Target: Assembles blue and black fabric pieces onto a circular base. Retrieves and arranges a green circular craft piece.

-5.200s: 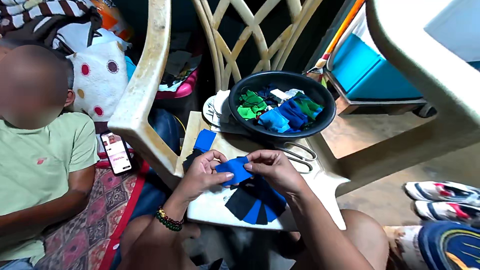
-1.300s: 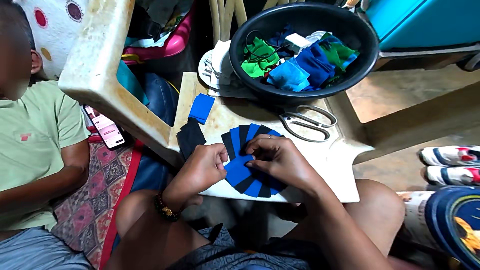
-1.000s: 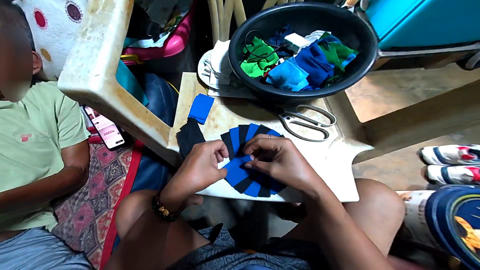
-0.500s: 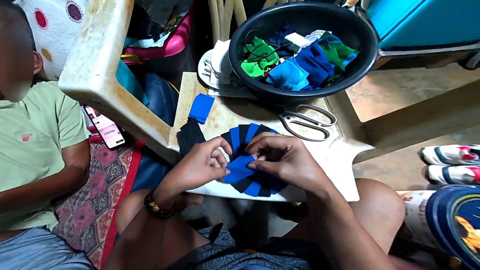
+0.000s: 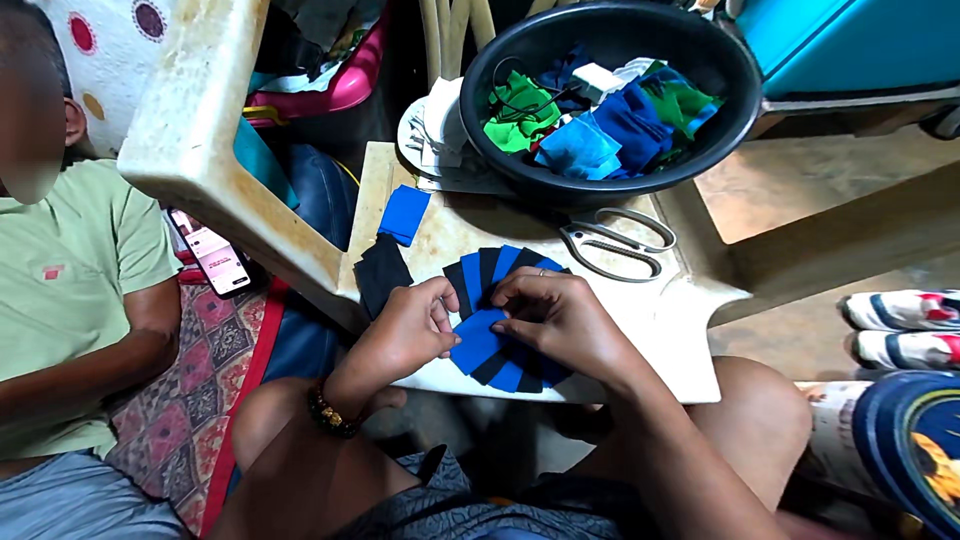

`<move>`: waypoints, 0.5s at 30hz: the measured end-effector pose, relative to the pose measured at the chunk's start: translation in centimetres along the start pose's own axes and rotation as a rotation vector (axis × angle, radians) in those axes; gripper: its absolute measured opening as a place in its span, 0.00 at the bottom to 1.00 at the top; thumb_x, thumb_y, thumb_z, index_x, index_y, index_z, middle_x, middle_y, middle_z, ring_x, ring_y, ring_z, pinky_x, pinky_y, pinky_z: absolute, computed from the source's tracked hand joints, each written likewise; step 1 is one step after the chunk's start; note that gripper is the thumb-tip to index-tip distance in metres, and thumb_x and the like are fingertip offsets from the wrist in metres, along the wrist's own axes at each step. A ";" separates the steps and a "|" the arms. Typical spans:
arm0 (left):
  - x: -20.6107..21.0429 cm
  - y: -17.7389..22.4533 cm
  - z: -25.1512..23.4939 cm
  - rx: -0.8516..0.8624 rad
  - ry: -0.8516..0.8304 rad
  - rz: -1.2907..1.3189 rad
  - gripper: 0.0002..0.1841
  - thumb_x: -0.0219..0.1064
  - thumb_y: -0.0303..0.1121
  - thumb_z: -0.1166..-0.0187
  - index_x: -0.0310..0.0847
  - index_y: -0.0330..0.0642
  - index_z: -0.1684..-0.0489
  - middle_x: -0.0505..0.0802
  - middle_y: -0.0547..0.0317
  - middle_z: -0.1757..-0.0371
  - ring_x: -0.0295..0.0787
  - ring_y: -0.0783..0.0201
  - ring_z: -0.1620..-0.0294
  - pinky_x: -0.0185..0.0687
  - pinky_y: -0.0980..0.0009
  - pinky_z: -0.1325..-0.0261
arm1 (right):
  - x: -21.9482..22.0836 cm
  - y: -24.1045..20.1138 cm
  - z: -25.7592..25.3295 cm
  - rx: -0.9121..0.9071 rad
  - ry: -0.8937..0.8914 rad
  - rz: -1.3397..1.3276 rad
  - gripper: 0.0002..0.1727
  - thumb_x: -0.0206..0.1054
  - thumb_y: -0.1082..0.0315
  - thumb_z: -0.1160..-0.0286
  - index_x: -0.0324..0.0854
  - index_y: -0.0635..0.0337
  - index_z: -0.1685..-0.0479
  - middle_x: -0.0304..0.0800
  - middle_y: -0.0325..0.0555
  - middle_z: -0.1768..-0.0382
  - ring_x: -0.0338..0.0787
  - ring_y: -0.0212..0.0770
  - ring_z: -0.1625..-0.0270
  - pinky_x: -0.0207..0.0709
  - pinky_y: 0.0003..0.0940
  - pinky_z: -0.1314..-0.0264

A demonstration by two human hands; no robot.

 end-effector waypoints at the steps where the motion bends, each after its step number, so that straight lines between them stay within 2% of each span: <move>1: 0.0 0.0 0.0 0.007 0.007 -0.018 0.12 0.75 0.20 0.28 0.79 0.34 0.51 0.87 0.59 0.71 0.85 0.75 0.76 0.83 0.80 0.66 | 0.0 0.0 0.0 -0.003 0.001 0.005 0.07 0.78 0.78 0.43 0.86 0.64 0.68 0.87 0.43 0.62 0.87 0.24 0.66 0.84 0.17 0.64; 11: -0.8 -0.3 0.1 0.032 0.048 -0.043 0.10 0.73 0.23 0.25 0.80 0.35 0.52 0.90 0.59 0.69 0.87 0.75 0.74 0.85 0.78 0.64 | 0.1 0.3 -0.1 0.009 -0.002 0.024 0.06 0.78 0.78 0.42 0.86 0.65 0.68 0.87 0.44 0.62 0.87 0.25 0.66 0.84 0.18 0.64; 15: -1.2 -0.4 0.1 0.032 0.048 -0.060 0.11 0.74 0.22 0.28 0.81 0.36 0.52 0.91 0.59 0.68 0.88 0.74 0.73 0.86 0.77 0.63 | 0.2 0.2 -0.1 0.009 0.000 0.032 0.06 0.77 0.78 0.42 0.86 0.64 0.68 0.88 0.44 0.61 0.87 0.25 0.66 0.84 0.18 0.63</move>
Point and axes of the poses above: each hand's wrist, its own z-axis away from the middle knuckle, its own x-axis out of the palm, y = z × x, the point moved 6 cm from there along -z, towards the middle knuckle
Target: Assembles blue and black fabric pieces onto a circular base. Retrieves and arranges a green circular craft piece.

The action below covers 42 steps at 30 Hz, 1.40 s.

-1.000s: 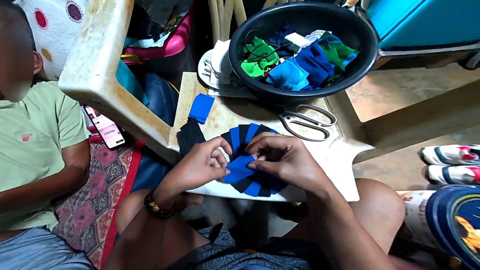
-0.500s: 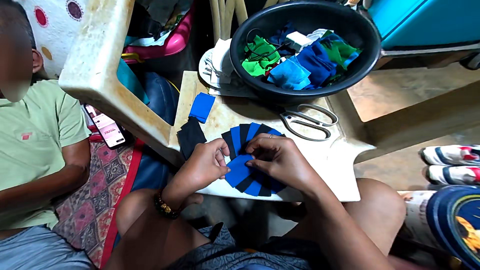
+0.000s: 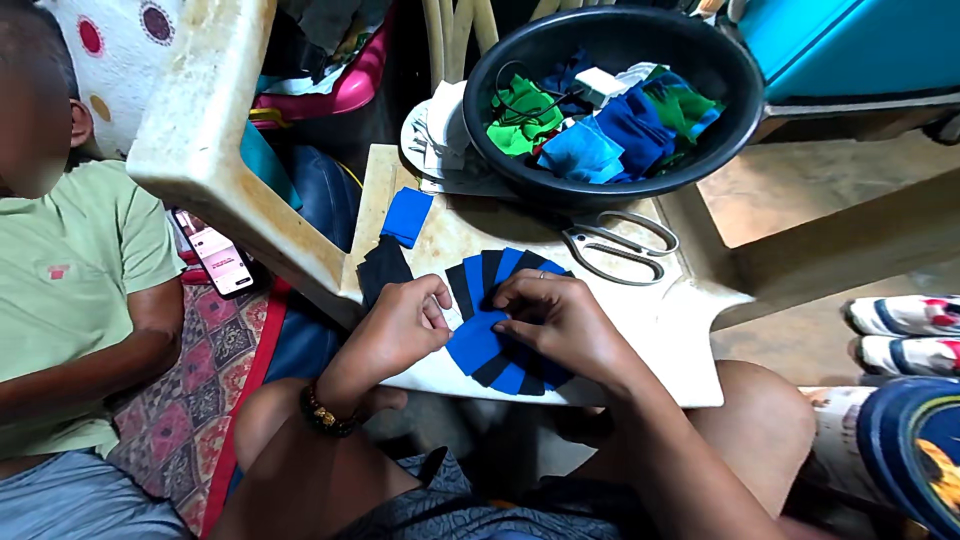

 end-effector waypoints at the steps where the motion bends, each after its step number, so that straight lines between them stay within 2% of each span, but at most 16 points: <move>1: 0.0 0.0 0.0 0.001 0.000 -0.020 0.11 0.75 0.22 0.29 0.81 0.36 0.53 0.91 0.60 0.68 0.87 0.74 0.73 0.84 0.76 0.63 | 0.0 0.0 0.0 0.002 0.000 0.000 0.06 0.77 0.78 0.42 0.86 0.64 0.68 0.88 0.44 0.61 0.87 0.25 0.65 0.85 0.18 0.63; 5: 0.3 0.4 -0.1 0.007 0.010 -0.116 0.13 0.78 0.22 0.31 0.82 0.37 0.52 0.89 0.60 0.68 0.83 0.73 0.73 0.81 0.75 0.64 | 0.1 0.1 0.0 0.001 0.002 0.002 0.05 0.76 0.77 0.41 0.86 0.64 0.68 0.88 0.44 0.61 0.87 0.24 0.65 0.84 0.18 0.63; 17: 0.3 0.5 -0.2 0.024 0.020 -0.145 0.09 0.73 0.22 0.27 0.83 0.36 0.53 0.88 0.60 0.70 0.82 0.72 0.73 0.79 0.73 0.64 | 0.0 0.0 0.1 -0.020 0.004 0.005 0.04 0.74 0.76 0.41 0.86 0.64 0.68 0.88 0.44 0.61 0.87 0.24 0.65 0.84 0.18 0.63; 23: 0.1 -0.1 -0.2 0.028 0.017 -0.037 0.06 0.69 0.23 0.24 0.82 0.36 0.54 0.88 0.61 0.72 0.85 0.75 0.75 0.84 0.77 0.65 | 0.0 0.1 0.1 -0.031 0.016 0.012 0.04 0.74 0.76 0.42 0.87 0.63 0.69 0.88 0.43 0.61 0.87 0.24 0.65 0.83 0.17 0.64; 26: 0.1 0.0 -0.2 0.049 0.012 -0.080 0.09 0.74 0.24 0.29 0.83 0.38 0.55 0.88 0.63 0.73 0.81 0.75 0.75 0.78 0.77 0.68 | 0.1 0.1 0.1 -0.030 0.014 0.009 0.04 0.74 0.76 0.42 0.87 0.63 0.69 0.88 0.43 0.61 0.87 0.24 0.65 0.84 0.17 0.64; 29: 0.2 0.3 -0.2 0.046 -0.005 -0.125 0.12 0.79 0.23 0.32 0.83 0.37 0.54 0.89 0.62 0.70 0.83 0.73 0.72 0.81 0.75 0.64 | 0.1 0.0 0.0 -0.027 0.013 0.004 0.04 0.74 0.77 0.42 0.87 0.64 0.69 0.88 0.43 0.61 0.87 0.24 0.65 0.84 0.17 0.64; 42: 0.2 0.3 -0.2 0.040 0.010 -0.154 0.09 0.74 0.22 0.29 0.83 0.39 0.55 0.88 0.65 0.73 0.80 0.75 0.74 0.77 0.76 0.66 | 0.1 0.1 0.0 -0.027 0.001 0.019 0.04 0.74 0.76 0.42 0.86 0.63 0.69 0.88 0.43 0.62 0.86 0.24 0.66 0.83 0.18 0.64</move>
Point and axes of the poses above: each hand's wrist, its own z-axis away from the middle knuckle, its own x-axis out of the palm, y = z × x, the point moved 6 cm from there along -z, towards the middle knuckle
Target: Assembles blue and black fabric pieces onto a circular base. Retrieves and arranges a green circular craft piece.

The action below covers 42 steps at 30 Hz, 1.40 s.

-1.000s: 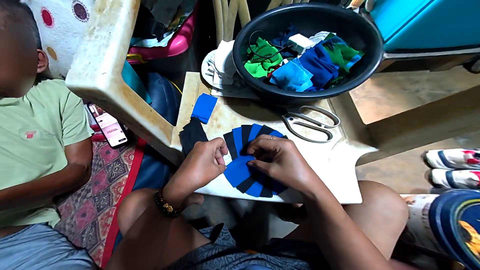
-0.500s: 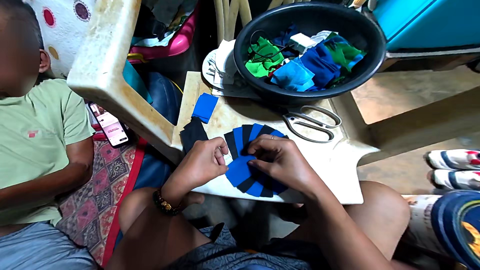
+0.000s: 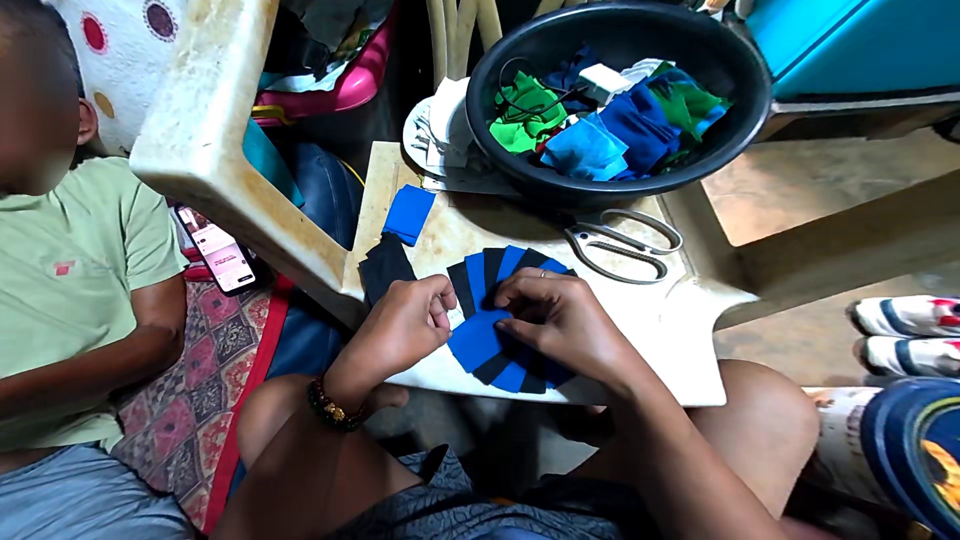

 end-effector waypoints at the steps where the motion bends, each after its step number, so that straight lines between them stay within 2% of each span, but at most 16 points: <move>1: 0.0 0.0 0.0 0.001 0.002 -0.003 0.08 0.74 0.22 0.29 0.84 0.39 0.55 0.87 0.64 0.73 0.80 0.75 0.74 0.77 0.76 0.66 | 0.0 0.0 0.0 0.001 0.000 0.000 0.04 0.74 0.76 0.42 0.86 0.63 0.69 0.87 0.43 0.62 0.86 0.24 0.66 0.83 0.18 0.65; 7: 0.0 0.1 0.1 0.017 -0.008 -0.026 0.07 0.71 0.23 0.26 0.84 0.37 0.54 0.89 0.60 0.68 0.83 0.71 0.70 0.80 0.71 0.62 | 0.0 -0.1 0.1 0.014 -0.001 0.004 0.03 0.75 0.75 0.40 0.87 0.63 0.69 0.87 0.43 0.62 0.85 0.24 0.67 0.81 0.17 0.65; 12: 0.1 0.0 0.1 0.029 -0.011 -0.019 0.12 0.80 0.28 0.31 0.84 0.38 0.55 0.89 0.61 0.67 0.83 0.71 0.69 0.80 0.72 0.62 | 0.1 -0.1 0.1 0.015 -0.001 0.011 0.03 0.75 0.76 0.40 0.86 0.64 0.69 0.87 0.43 0.62 0.85 0.24 0.67 0.81 0.18 0.64; 17: 0.2 0.2 0.0 -0.003 -0.014 -0.035 0.11 0.79 0.26 0.31 0.84 0.39 0.55 0.88 0.62 0.69 0.81 0.71 0.70 0.78 0.71 0.62 | 0.2 -0.2 0.0 -0.006 0.000 0.026 0.02 0.74 0.76 0.40 0.87 0.63 0.70 0.88 0.44 0.61 0.84 0.24 0.66 0.80 0.17 0.64; 24: 0.2 0.4 0.0 -0.016 -0.035 -0.053 0.13 0.79 0.26 0.30 0.84 0.37 0.51 0.89 0.61 0.65 0.82 0.71 0.68 0.78 0.71 0.60 | -0.1 -0.7 0.0 -0.050 0.042 0.099 0.08 0.73 0.80 0.40 0.92 0.66 0.62 0.89 0.50 0.52 0.85 0.28 0.62 0.81 0.21 0.59; 29: 0.0 0.6 0.0 -0.035 -0.045 -0.050 0.14 0.78 0.26 0.30 0.84 0.36 0.49 0.88 0.61 0.65 0.81 0.71 0.68 0.78 0.72 0.59 | -0.3 -1.2 0.2 -0.107 0.099 0.109 0.06 0.70 0.79 0.40 0.91 0.65 0.66 0.90 0.47 0.57 0.86 0.29 0.61 0.81 0.20 0.57; 32: 0.1 0.7 0.0 -0.036 -0.052 -0.044 0.15 0.78 0.25 0.30 0.83 0.36 0.48 0.88 0.61 0.65 0.81 0.71 0.67 0.78 0.72 0.58 | 0.6 -1.6 0.4 -0.151 -0.014 0.100 0.08 0.67 0.79 0.37 0.91 0.66 0.63 0.92 0.49 0.59 0.89 0.32 0.60 0.82 0.23 0.52; 34: 0.1 0.8 0.0 -0.010 -0.065 -0.040 0.16 0.78 0.24 0.31 0.82 0.33 0.46 0.89 0.56 0.62 0.84 0.67 0.64 0.81 0.69 0.55 | 1.1 -2.0 0.3 -0.176 -0.070 0.133 0.08 0.70 0.80 0.40 0.91 0.69 0.62 0.93 0.55 0.57 0.91 0.41 0.58 0.84 0.30 0.50; 36: 0.0 1.1 0.1 0.008 -0.090 -0.043 0.17 0.77 0.23 0.30 0.81 0.31 0.44 0.90 0.52 0.61 0.85 0.64 0.63 0.82 0.67 0.53 | 1.3 -2.3 0.2 -0.183 -0.082 0.156 0.09 0.73 0.79 0.42 0.91 0.70 0.61 0.92 0.58 0.56 0.91 0.45 0.58 0.85 0.32 0.51; 39: -0.5 1.4 0.4 0.035 -0.118 -0.015 0.17 0.75 0.21 0.30 0.80 0.30 0.43 0.90 0.50 0.60 0.85 0.64 0.63 0.81 0.67 0.54 | 1.5 -2.4 0.1 -0.194 -0.060 0.173 0.11 0.76 0.76 0.46 0.91 0.70 0.62 0.90 0.59 0.57 0.89 0.43 0.62 0.84 0.29 0.57; 42: -2.5 0.9 0.8 0.099 -0.010 0.077 0.16 0.75 0.20 0.31 0.82 0.28 0.47 0.91 0.48 0.61 0.86 0.66 0.66 0.83 0.70 0.57 | 1.7 -2.4 0.1 -0.180 -0.054 0.198 0.12 0.78 0.75 0.48 0.92 0.70 0.63 0.89 0.59 0.57 0.88 0.42 0.63 0.83 0.29 0.58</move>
Point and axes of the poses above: each hand's wrist, its own z-axis away from the middle knuckle, its own x-axis out of the palm, y = z × x, the point moved 6 cm from there along -z, towards the middle knuckle
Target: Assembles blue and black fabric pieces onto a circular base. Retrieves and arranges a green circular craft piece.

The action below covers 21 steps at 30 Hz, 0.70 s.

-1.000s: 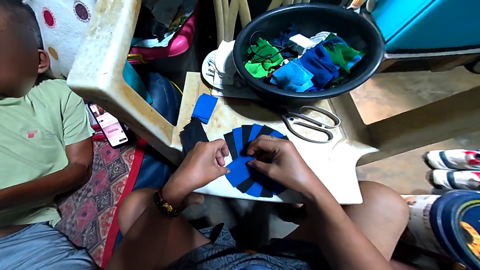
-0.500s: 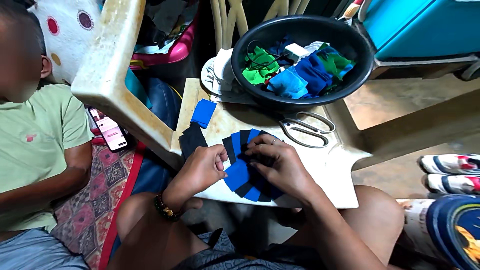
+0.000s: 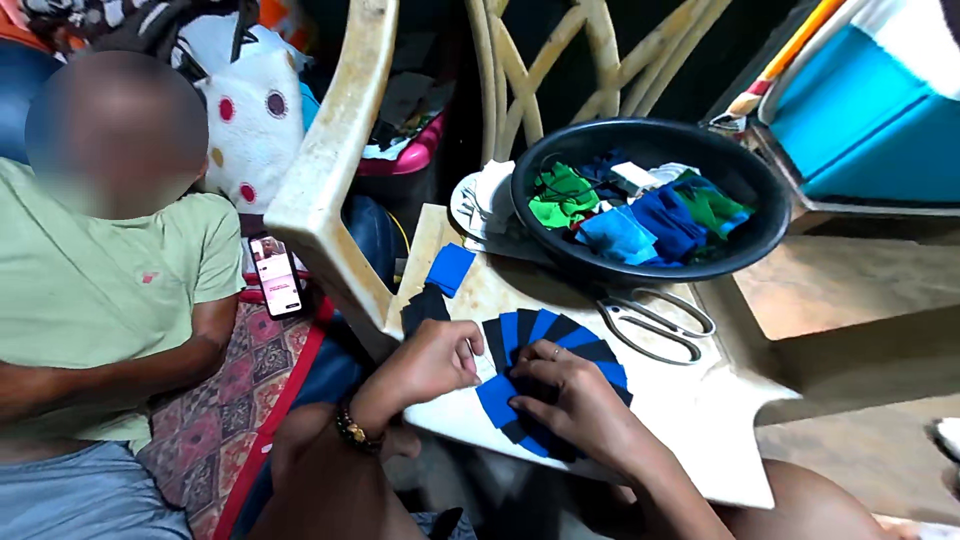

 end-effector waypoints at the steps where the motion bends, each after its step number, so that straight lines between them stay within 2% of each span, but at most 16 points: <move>1: -1.1 -0.4 0.3 0.003 0.087 0.019 0.14 0.75 0.21 0.31 0.83 0.28 0.48 0.91 0.49 0.62 0.85 0.67 0.66 0.82 0.71 0.58 | 0.0 -0.1 0.0 0.006 -0.001 0.006 0.12 0.78 0.74 0.48 0.92 0.70 0.63 0.89 0.59 0.57 0.88 0.42 0.63 0.82 0.29 0.58; 3: -3.2 -1.5 0.8 -0.014 0.252 0.007 0.12 0.76 0.22 0.32 0.85 0.31 0.53 0.91 0.52 0.62 0.85 0.70 0.66 0.81 0.74 0.59 | 0.1 -0.2 0.1 0.013 -0.002 0.014 0.12 0.79 0.73 0.48 0.91 0.70 0.63 0.89 0.59 0.57 0.88 0.42 0.62 0.83 0.30 0.58; 5: -4.4 -2.4 1.0 -0.045 0.304 -0.039 0.11 0.79 0.23 0.34 0.87 0.32 0.56 0.90 0.53 0.59 0.84 0.70 0.64 0.80 0.74 0.58 | 0.2 -0.2 0.1 0.021 -0.003 0.018 0.13 0.79 0.73 0.48 0.92 0.70 0.62 0.88 0.60 0.56 0.88 0.43 0.62 0.83 0.31 0.58; 9: -3.9 -2.8 1.0 0.012 0.194 -0.127 0.16 0.84 0.26 0.40 0.88 0.32 0.56 0.89 0.49 0.52 0.82 0.62 0.53 0.77 0.67 0.52 | 0.1 -0.4 0.1 0.011 -0.008 0.036 0.14 0.79 0.72 0.47 0.92 0.70 0.60 0.89 0.60 0.55 0.89 0.43 0.61 0.83 0.30 0.58; 12: -3.1 -2.8 0.7 0.021 0.106 -0.207 0.16 0.84 0.29 0.38 0.88 0.32 0.56 0.89 0.46 0.47 0.84 0.55 0.46 0.80 0.59 0.43 | -0.1 -0.6 0.1 -0.038 0.076 0.041 0.12 0.75 0.68 0.40 0.92 0.67 0.61 0.91 0.57 0.56 0.89 0.39 0.61 0.82 0.25 0.56; 15: -2.8 -2.7 0.5 0.027 0.092 -0.259 0.09 0.79 0.28 0.32 0.89 0.32 0.60 0.88 0.46 0.49 0.85 0.54 0.47 0.80 0.57 0.42 | 0.0 -1.2 -0.5 -0.065 0.153 0.011 0.10 0.70 0.68 0.33 0.92 0.66 0.63 0.92 0.54 0.58 0.88 0.36 0.58 0.80 0.22 0.52; 17: -2.8 -2.7 0.5 0.031 0.094 -0.257 0.06 0.77 0.27 0.30 0.90 0.33 0.63 0.89 0.47 0.50 0.85 0.55 0.46 0.80 0.58 0.41 | 0.6 -1.8 -1.1 -0.061 0.139 -0.021 0.08 0.68 0.71 0.32 0.92 0.66 0.65 0.92 0.53 0.59 0.89 0.35 0.58 0.81 0.21 0.51; 19: -2.9 -2.8 0.6 0.038 0.098 -0.246 0.05 0.75 0.26 0.29 0.90 0.33 0.63 0.89 0.47 0.50 0.85 0.55 0.47 0.80 0.59 0.42 | 1.5 -2.2 -2.1 0.002 0.082 -0.080 0.07 0.68 0.74 0.33 0.91 0.68 0.65 0.92 0.55 0.60 0.91 0.36 0.60 0.83 0.25 0.52; 21: -3.0 -2.9 0.5 0.031 0.094 -0.233 0.05 0.76 0.26 0.29 0.90 0.32 0.63 0.89 0.47 0.51 0.85 0.56 0.49 0.80 0.59 0.44 | 2.6 -2.2 -3.3 0.150 -0.003 -0.171 0.08 0.67 0.76 0.29 0.90 0.69 0.58 0.91 0.53 0.57 0.91 0.35 0.58 0.84 0.27 0.50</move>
Point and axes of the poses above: each hand's wrist, its own z-axis away from the middle knuckle, its own x-axis out of the palm, y = z × x, the point moved 6 cm from there along -z, towards the middle knuckle
